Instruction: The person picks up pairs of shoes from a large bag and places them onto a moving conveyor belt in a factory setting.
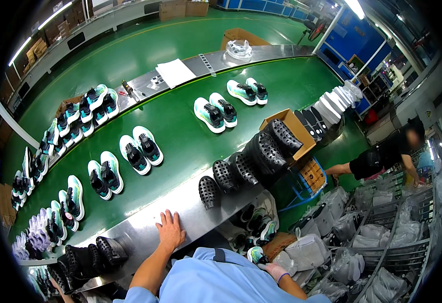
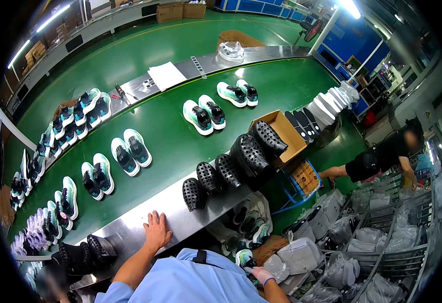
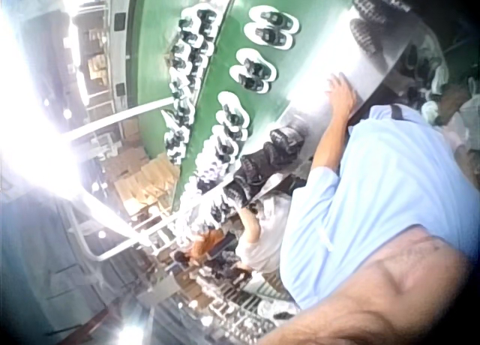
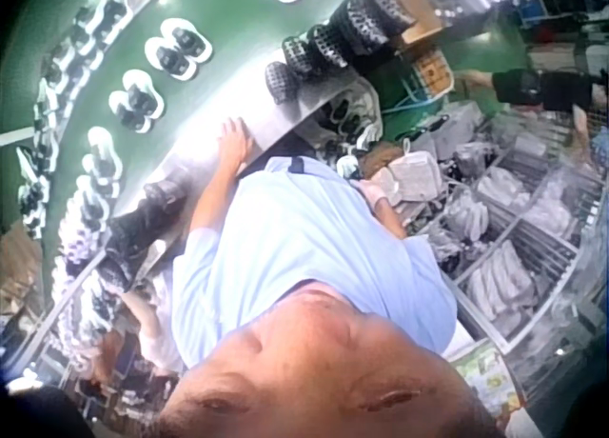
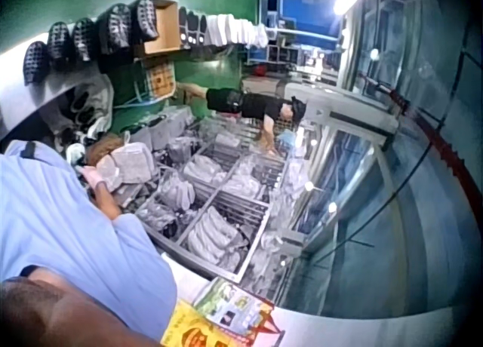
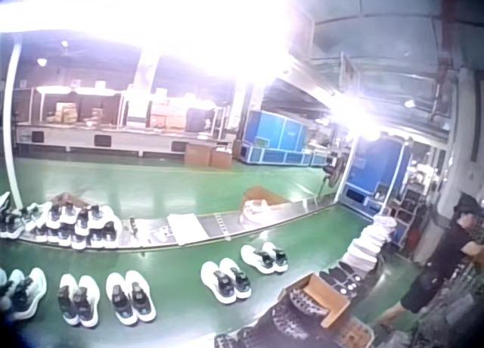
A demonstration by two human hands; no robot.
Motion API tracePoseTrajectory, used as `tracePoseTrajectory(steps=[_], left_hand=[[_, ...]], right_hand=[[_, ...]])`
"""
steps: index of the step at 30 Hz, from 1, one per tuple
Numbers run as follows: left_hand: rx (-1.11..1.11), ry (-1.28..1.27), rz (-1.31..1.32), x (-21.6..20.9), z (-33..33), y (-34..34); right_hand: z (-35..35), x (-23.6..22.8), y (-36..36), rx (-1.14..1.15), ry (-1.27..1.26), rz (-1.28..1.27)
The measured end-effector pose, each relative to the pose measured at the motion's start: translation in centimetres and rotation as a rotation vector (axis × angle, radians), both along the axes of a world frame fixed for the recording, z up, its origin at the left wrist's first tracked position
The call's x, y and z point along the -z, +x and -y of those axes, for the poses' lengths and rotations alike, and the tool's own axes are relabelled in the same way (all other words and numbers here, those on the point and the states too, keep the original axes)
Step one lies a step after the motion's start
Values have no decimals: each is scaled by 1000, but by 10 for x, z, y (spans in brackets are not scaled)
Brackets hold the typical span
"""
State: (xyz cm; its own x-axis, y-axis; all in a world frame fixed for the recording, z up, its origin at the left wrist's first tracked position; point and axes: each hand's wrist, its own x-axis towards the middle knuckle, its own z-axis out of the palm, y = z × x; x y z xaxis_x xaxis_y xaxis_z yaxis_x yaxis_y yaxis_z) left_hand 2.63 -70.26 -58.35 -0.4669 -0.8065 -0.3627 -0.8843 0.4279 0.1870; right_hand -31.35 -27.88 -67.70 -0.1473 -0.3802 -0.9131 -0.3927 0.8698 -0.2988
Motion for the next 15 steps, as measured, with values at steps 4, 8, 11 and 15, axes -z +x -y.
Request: tracePoseTrajectory(steps=[4,8,11,15], left_hand=[[63,18,-28,6,2,-25],[58,-17,-18,8,1,-15],[23,-27,9,-1,4,6],[185,137,120,-37,1,-22]], right_hand=[[-45,28,-3,38,-23,-99],[-30,-2,5,-376,-419,-155],[35,-52,14,43,-197,-71],[82,-104,16,-79,109,-305]])
